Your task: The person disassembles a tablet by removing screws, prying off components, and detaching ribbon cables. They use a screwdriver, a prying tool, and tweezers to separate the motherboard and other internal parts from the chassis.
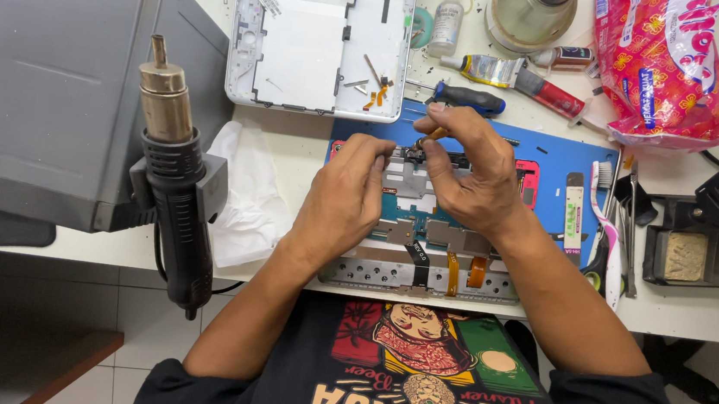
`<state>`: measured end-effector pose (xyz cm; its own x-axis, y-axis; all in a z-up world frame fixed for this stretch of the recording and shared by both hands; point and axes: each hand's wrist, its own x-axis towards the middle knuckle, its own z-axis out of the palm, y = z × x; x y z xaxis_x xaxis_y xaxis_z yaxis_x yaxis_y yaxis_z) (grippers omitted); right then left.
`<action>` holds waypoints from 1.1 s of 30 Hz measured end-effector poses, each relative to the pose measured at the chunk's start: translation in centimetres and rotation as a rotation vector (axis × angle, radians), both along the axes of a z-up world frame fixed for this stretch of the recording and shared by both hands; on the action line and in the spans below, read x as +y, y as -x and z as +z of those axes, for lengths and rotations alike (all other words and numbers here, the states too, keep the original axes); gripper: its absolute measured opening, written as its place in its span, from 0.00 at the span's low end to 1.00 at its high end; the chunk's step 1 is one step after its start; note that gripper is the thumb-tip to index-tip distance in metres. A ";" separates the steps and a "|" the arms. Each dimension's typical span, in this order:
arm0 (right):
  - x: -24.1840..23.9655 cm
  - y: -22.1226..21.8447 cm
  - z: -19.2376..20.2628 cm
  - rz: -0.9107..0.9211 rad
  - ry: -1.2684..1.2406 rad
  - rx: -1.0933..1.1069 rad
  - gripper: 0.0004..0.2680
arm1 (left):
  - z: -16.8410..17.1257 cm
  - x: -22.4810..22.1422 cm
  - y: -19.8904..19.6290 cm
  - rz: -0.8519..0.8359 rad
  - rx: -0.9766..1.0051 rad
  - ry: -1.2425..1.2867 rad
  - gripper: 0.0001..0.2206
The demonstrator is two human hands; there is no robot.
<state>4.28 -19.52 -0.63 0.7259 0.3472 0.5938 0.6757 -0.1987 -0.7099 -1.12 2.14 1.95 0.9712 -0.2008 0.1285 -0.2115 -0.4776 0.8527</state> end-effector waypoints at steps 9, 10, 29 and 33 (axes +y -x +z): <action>0.1 0.2 0.7 0.006 0.004 0.008 0.17 | -0.1 0.5 0.6 0.115 -0.112 0.255 0.15; 0.0 0.1 0.3 0.005 0.003 0.008 0.17 | 0.1 0.7 0.6 0.114 -0.112 0.254 0.15; 0.3 0.0 0.4 0.003 -0.019 -0.047 0.18 | 0.8 -0.2 0.8 0.125 -0.086 0.144 0.15; 0.1 -0.2 -0.3 0.008 -0.005 -0.045 0.20 | 0.2 -0.9 0.8 0.084 -0.085 0.054 0.15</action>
